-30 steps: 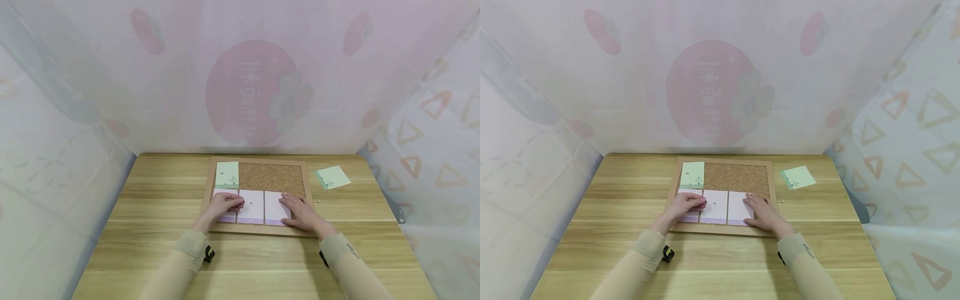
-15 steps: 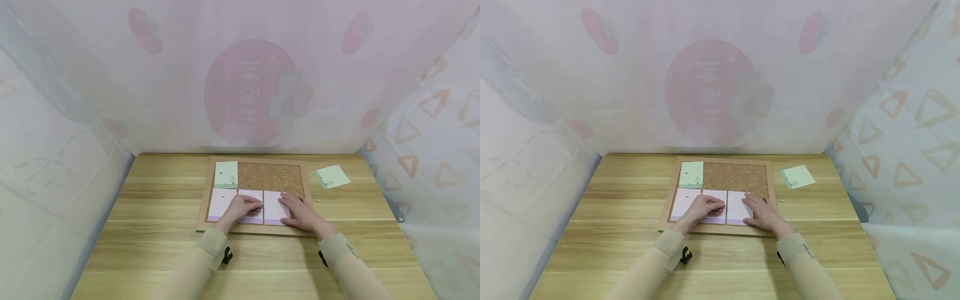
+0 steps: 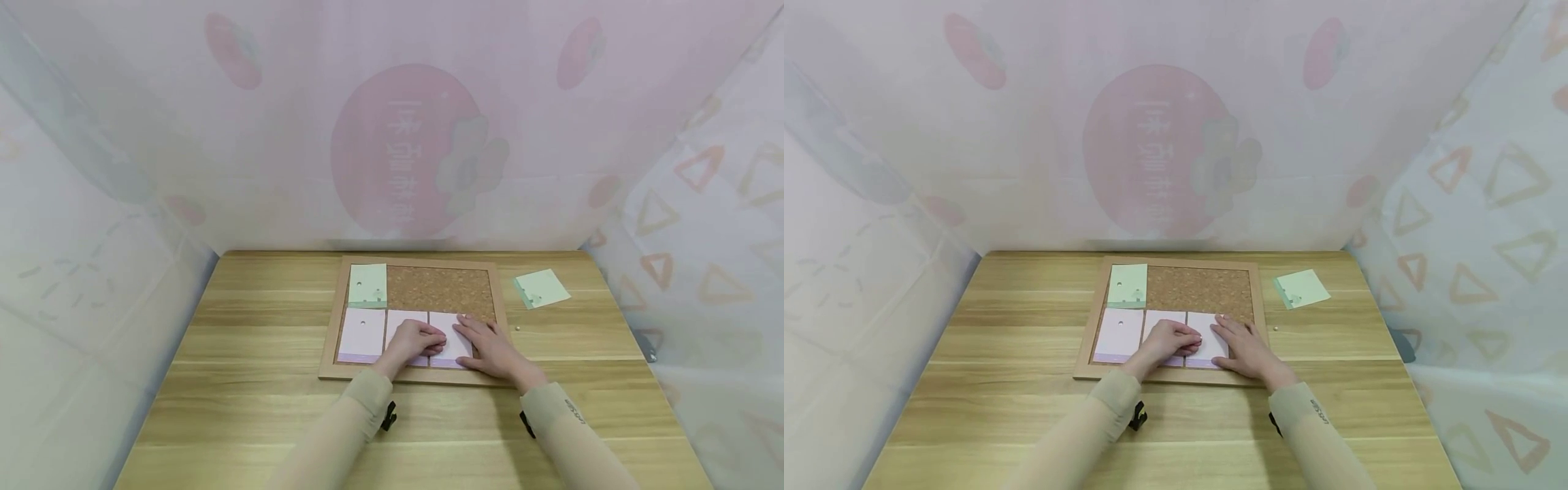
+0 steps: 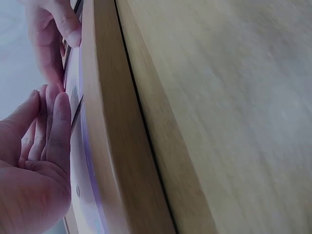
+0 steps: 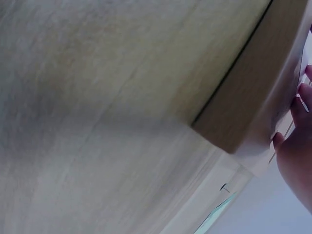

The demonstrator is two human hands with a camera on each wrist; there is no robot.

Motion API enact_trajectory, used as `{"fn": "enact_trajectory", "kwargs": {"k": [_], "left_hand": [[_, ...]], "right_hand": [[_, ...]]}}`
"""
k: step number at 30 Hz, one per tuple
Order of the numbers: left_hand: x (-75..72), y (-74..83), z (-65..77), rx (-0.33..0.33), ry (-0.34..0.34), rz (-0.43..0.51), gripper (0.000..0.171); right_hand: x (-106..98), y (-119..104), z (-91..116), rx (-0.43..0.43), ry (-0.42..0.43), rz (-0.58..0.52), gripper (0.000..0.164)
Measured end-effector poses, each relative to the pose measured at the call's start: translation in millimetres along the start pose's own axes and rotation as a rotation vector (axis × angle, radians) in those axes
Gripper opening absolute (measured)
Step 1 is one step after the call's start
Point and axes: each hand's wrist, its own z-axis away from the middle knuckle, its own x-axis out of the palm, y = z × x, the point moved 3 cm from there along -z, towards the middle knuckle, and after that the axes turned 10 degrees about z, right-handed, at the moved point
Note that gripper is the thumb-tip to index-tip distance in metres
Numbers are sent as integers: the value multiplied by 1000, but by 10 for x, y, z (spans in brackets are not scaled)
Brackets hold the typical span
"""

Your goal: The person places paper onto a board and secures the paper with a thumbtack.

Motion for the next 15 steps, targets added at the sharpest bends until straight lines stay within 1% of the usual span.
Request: {"fn": "enact_trajectory", "kwargs": {"k": [4, 10, 12, 15], "left_hand": [[65, 28, -29, -2, 4, 11, 17], [124, 0, -76, 0, 36, -2, 15], [138, -13, -89, 13, 47, -43, 14], [153, -27, -110, 30, 67, -144, 14]], "right_hand": [[10, 3, 11, -8, 26, 0, 72], [14, 6, 15, -13, 53, -9, 75], [24, 14, 15, -12, 54, -12, 76], [38, 27, 16, -9, 54, -14, 76]]}}
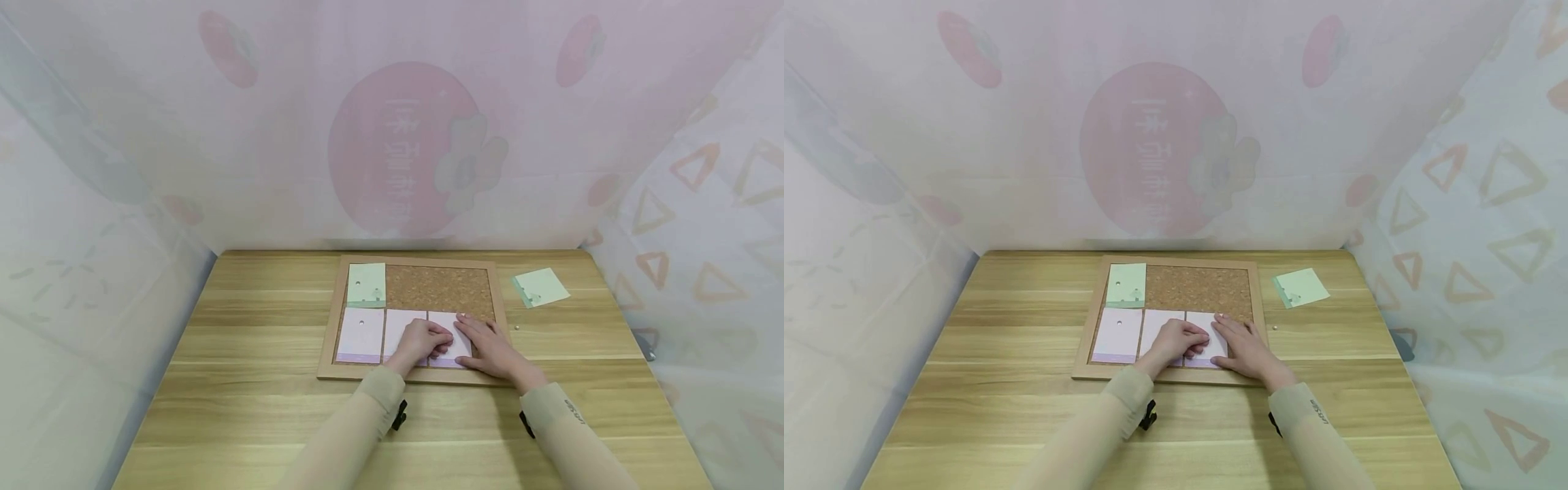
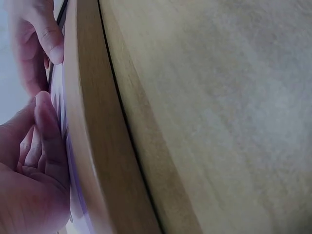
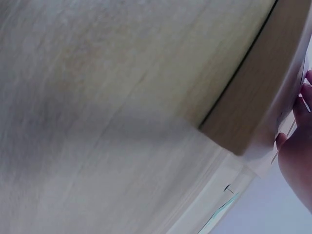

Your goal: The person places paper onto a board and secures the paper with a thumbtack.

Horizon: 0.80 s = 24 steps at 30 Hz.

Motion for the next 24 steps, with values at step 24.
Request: {"fn": "enact_trajectory", "kwargs": {"k": [24], "left_hand": [[23, 15, -75, -96, 29, 61, 11]], "right_hand": [[4, 17, 4, 19, -29, -33, 76]]}}
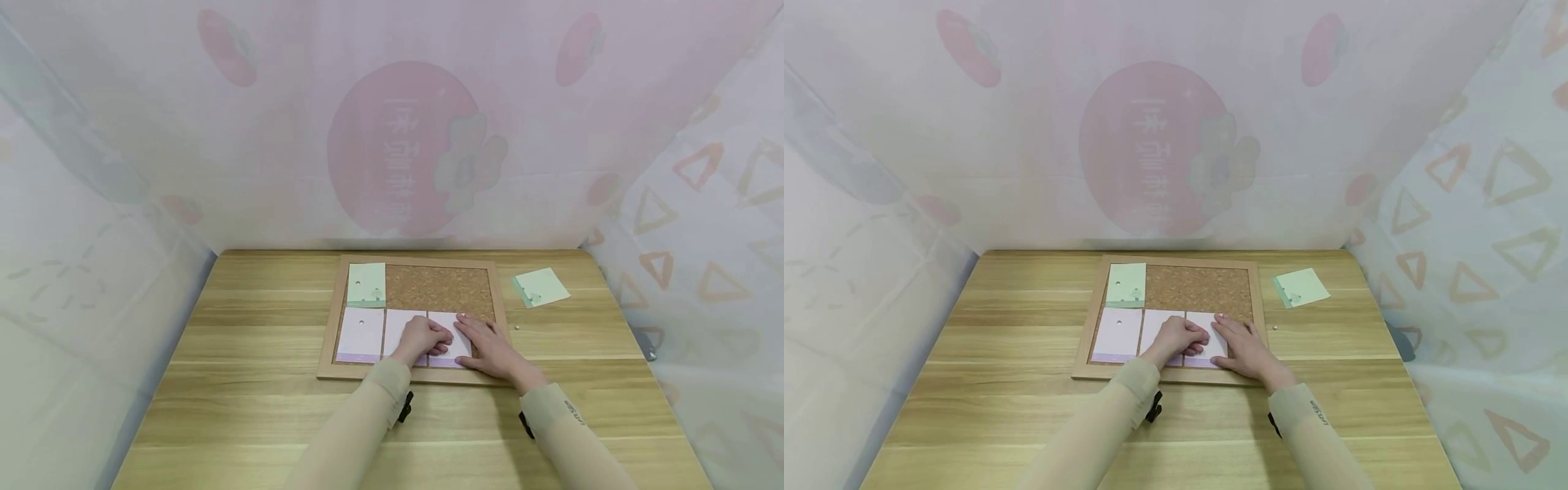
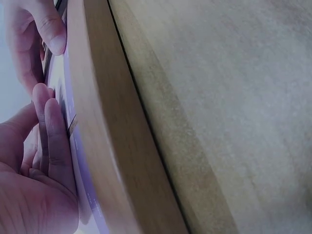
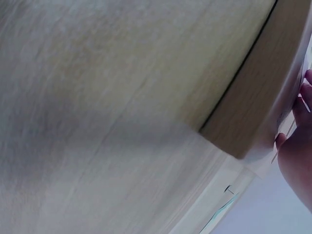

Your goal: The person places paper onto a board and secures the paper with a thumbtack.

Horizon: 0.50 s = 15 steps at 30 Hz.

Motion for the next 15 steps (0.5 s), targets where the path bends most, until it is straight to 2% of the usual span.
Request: {"fn": "enact_trajectory", "kwargs": {"k": [8, 15], "left_hand": [[13, 31, 16, -2, 24, -41, 10], [27, 148, 20, 43, 55, -228, 10]], "right_hand": [[-6, -4, -1, -3, 6, -10, 76], [-16, -6, -2, 0, 7, -16, 77]]}}
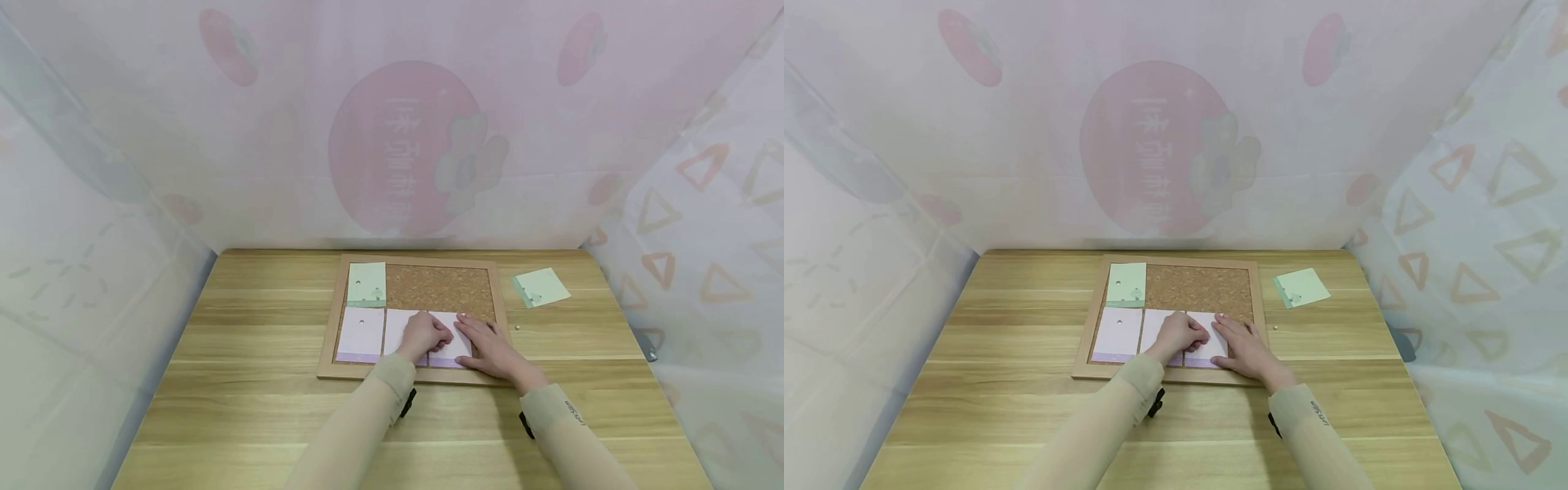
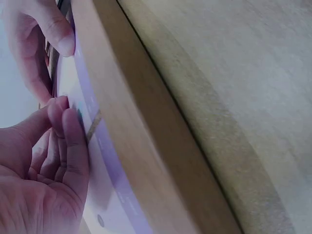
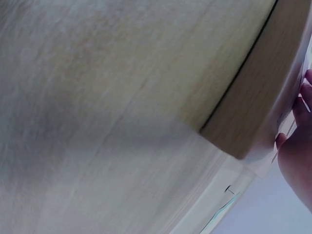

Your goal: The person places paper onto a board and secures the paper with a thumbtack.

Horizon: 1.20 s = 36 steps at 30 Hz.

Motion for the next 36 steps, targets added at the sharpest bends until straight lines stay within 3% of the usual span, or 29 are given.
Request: {"fn": "enact_trajectory", "kwargs": {"k": [8, 25, 36], "left_hand": [[5, 68, 21, 19, 56, -110, 8], [37, 21, -28, 15, 56, -96, 8], [13, 63, 32, 38, 64, -102, 9]], "right_hand": [[0, -1, 1, -14, 23, 4, 75], [9, 11, 3, -6, 6, 14, 76], [10, 8, -2, 5, -23, 7, 77]]}}
